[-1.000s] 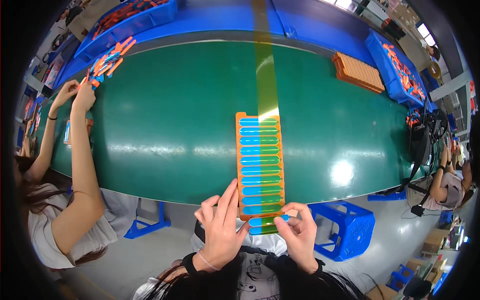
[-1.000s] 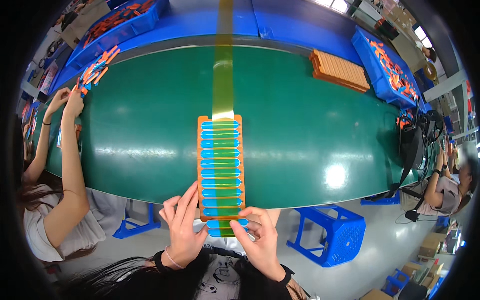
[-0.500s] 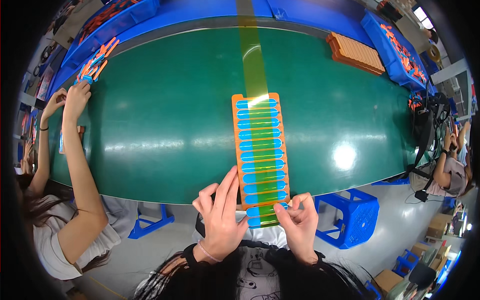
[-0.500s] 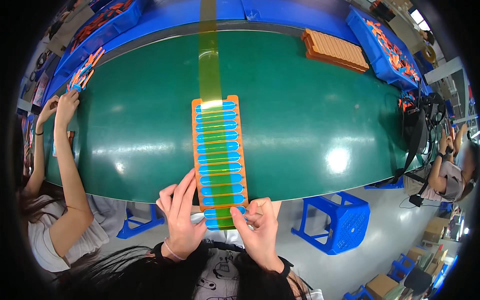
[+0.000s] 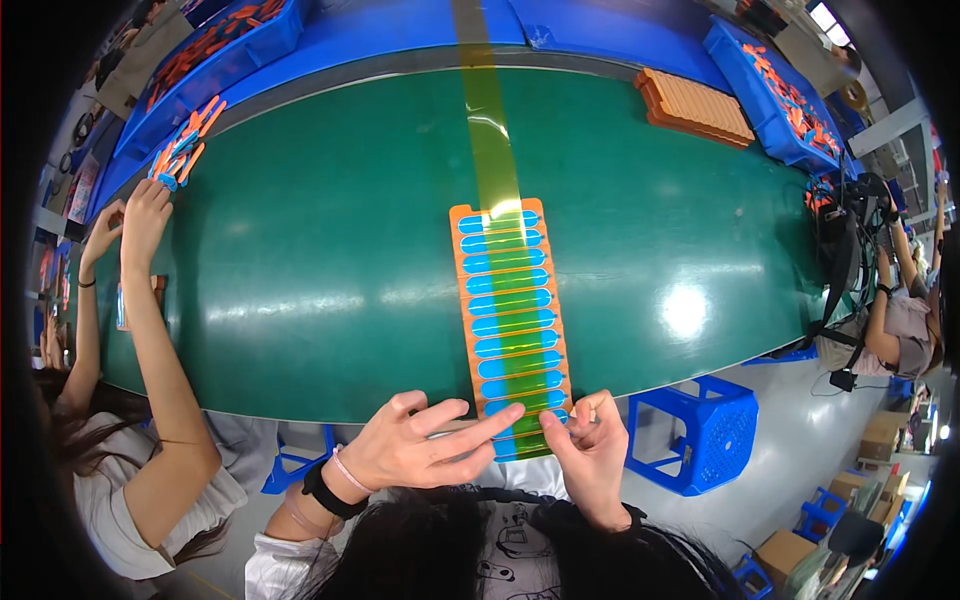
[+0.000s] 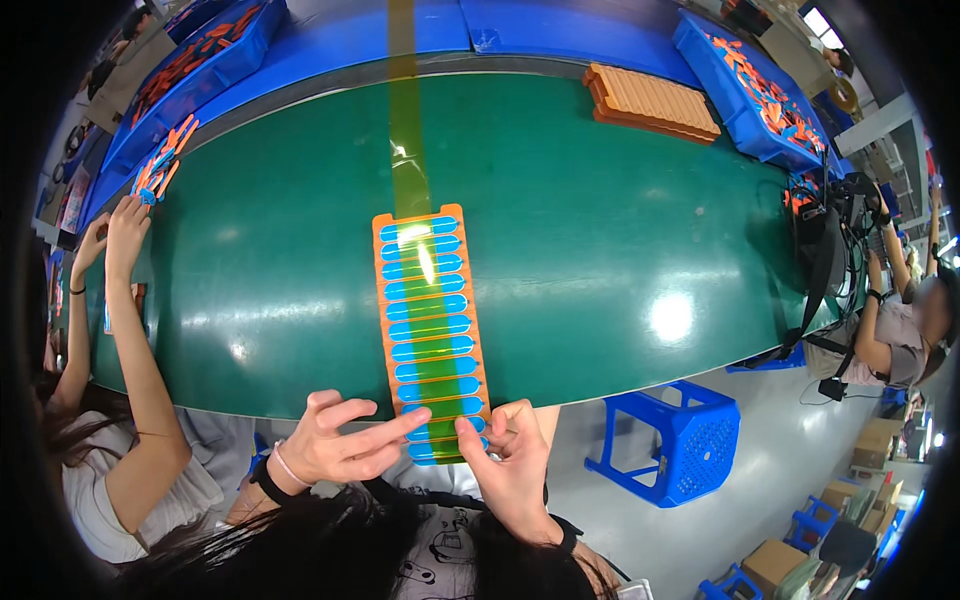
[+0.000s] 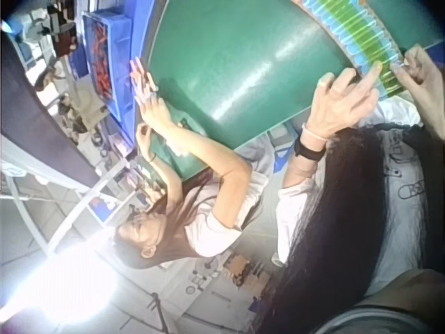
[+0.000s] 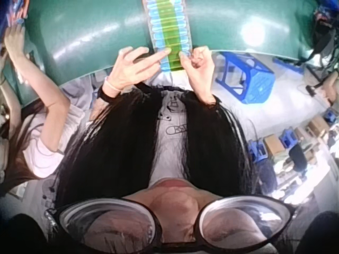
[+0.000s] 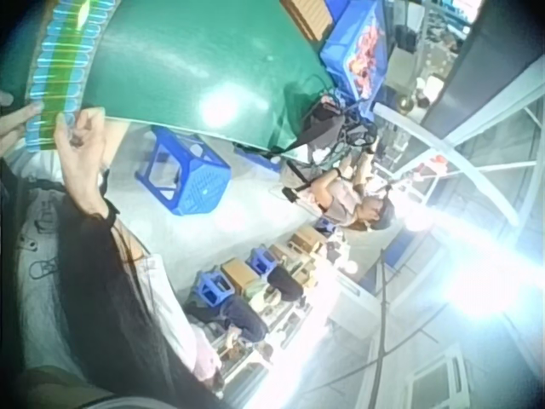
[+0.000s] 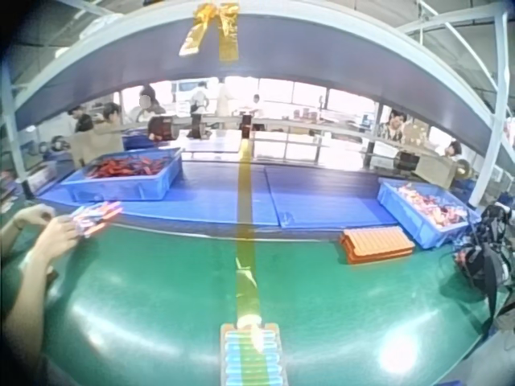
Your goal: The person is manually assembling colorful plastic strips into a tray and applying a translucent adhesive tape strip over them.
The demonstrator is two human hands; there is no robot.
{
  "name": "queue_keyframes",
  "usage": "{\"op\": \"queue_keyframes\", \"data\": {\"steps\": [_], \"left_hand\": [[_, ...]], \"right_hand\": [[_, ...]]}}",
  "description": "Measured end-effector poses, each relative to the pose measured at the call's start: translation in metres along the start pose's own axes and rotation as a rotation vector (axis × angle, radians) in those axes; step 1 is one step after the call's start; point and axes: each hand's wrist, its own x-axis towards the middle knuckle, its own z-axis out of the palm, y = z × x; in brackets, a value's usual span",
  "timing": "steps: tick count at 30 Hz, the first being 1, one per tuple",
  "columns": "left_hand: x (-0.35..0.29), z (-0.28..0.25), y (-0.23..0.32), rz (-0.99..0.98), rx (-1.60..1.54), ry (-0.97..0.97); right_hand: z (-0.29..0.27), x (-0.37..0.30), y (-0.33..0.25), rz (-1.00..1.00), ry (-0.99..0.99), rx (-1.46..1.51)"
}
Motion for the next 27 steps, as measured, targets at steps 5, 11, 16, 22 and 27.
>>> {"op": "queue_keyframes", "data": {"steps": [5, 11, 16, 22, 27], "left_hand": [[0.003, 0.0, -0.005, 0.074, -0.04, -0.1], [0.004, -0.003, -0.006, 0.017, -0.123, -0.162], [0.005, -0.005, -0.002, 0.027, -0.105, -0.181], [0.009, -0.007, 0.008, 0.064, -0.001, -0.154], [0.016, -0.005, 0.012, 0.107, 0.002, -0.09]], "right_hand": [[-0.002, 0.0, 0.002, -0.014, -0.009, -0.001], [-0.007, 0.001, -0.007, 0.029, -0.055, -0.114], [-0.031, 0.012, -0.038, -0.256, -0.005, -0.355], [0.004, 0.029, -0.07, -0.288, -0.404, -0.67], [0.014, 0.029, -0.074, -0.295, -0.448, -0.873]]}}
